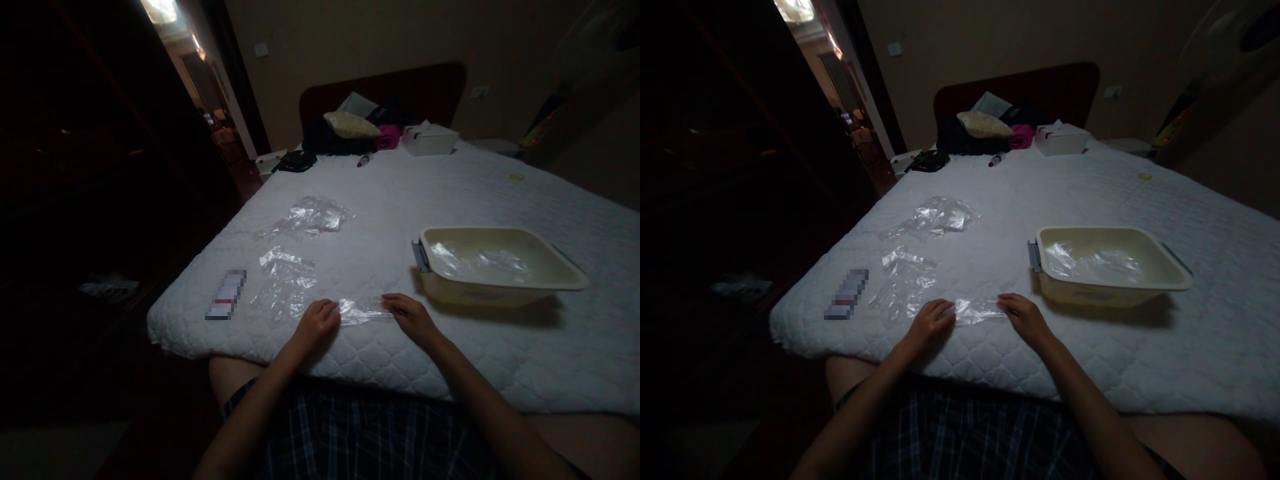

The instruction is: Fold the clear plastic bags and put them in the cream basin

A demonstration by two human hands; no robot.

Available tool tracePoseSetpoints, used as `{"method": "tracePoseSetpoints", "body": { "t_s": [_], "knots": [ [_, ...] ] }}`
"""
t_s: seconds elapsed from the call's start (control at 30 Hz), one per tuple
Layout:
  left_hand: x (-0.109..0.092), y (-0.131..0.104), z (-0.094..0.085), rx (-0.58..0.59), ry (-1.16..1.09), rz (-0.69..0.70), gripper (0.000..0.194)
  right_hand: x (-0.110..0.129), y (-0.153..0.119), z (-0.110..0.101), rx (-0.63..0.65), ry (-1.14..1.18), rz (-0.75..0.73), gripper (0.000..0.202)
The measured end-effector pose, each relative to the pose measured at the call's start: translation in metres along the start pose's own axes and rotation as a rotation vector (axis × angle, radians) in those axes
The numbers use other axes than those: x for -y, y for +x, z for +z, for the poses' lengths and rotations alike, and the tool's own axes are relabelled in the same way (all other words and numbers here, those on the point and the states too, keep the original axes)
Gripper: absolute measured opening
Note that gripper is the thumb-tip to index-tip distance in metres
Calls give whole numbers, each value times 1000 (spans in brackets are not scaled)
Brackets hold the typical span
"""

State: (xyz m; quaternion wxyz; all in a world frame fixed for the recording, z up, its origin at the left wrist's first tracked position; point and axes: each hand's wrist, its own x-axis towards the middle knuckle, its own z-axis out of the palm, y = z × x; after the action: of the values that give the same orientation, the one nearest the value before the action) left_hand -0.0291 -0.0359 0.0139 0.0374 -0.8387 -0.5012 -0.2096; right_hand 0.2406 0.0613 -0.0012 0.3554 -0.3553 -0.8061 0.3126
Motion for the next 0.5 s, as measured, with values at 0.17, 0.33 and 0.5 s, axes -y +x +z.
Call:
{"method": "tracePoseSetpoints", "body": {
  "t_s": [0.17, 0.33, 0.5],
  "knots": [
    [-10, -6, 6, -20, 19, 2, 19, -2, 2, -2, -35, -20, 56, 34],
    [-14, -5, 12, -43, -20, 0, 20, 24, 5, 0, -203, -223, 20, 38],
    [-15, -3, 14, -3, -146, -33, 28, 48, -6, 19, 122, -448, -186, 46]
  ]
}}
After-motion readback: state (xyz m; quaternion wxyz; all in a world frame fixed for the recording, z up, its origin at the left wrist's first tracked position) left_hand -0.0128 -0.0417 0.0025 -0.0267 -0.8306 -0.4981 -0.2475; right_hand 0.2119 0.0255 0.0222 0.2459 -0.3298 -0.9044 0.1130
